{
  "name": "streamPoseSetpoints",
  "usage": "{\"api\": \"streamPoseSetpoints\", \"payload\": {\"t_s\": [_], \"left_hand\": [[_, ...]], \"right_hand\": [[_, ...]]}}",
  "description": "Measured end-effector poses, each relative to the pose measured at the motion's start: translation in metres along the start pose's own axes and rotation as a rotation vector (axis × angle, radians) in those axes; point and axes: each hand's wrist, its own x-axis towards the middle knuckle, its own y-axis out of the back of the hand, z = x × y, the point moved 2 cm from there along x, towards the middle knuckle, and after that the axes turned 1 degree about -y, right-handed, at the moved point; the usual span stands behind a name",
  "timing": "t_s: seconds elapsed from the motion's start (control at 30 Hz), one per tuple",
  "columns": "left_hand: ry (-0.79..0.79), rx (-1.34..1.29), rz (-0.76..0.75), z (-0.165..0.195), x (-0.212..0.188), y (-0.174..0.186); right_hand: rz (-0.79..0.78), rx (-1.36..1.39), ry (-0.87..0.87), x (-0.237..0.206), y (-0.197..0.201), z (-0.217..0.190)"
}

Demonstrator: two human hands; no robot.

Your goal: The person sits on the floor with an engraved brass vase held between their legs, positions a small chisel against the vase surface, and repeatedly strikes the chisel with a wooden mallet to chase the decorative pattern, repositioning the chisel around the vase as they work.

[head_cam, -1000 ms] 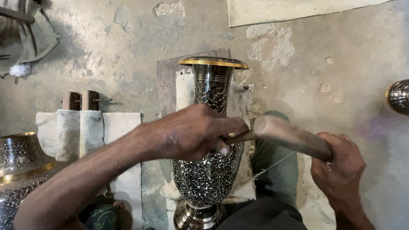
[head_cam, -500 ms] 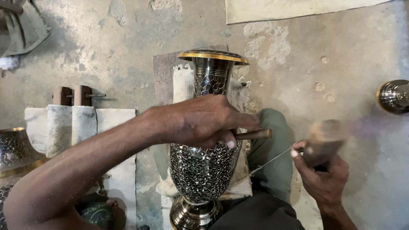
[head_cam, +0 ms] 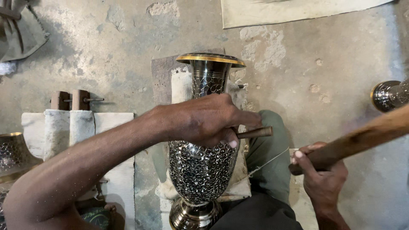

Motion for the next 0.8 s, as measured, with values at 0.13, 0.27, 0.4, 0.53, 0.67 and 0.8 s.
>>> {"api": "streamPoseSetpoints", "payload": {"t_s": [0.13,0.27,0.4,0.53,0.67,0.8], "left_hand": [[-0.095,-0.009,0.031,0.000,0.000,0.004],[-0.074,0.006,0.033,0.000,-0.001,0.006],[-0.036,0.003,-0.027,-0.002,0.003,0.004],[-0.037,-0.024,-0.004,-0.004,0.005,0.003],[-0.092,-0.044,0.021,-0.006,0.006,0.004],[-0.030,-0.016,-0.003,-0.007,0.008,0.003]], "right_hand": [[0.030,-0.701,0.218,0.007,0.002,-0.003],[-0.001,-0.250,0.086,0.012,0.006,0.003],[0.019,-0.558,0.222,0.012,0.004,0.004],[0.042,-0.112,0.006,0.011,0.004,0.008],[0.020,-0.598,0.273,0.011,0.001,0.004],[0.057,-0.296,0.098,0.012,0.004,0.014]]}}
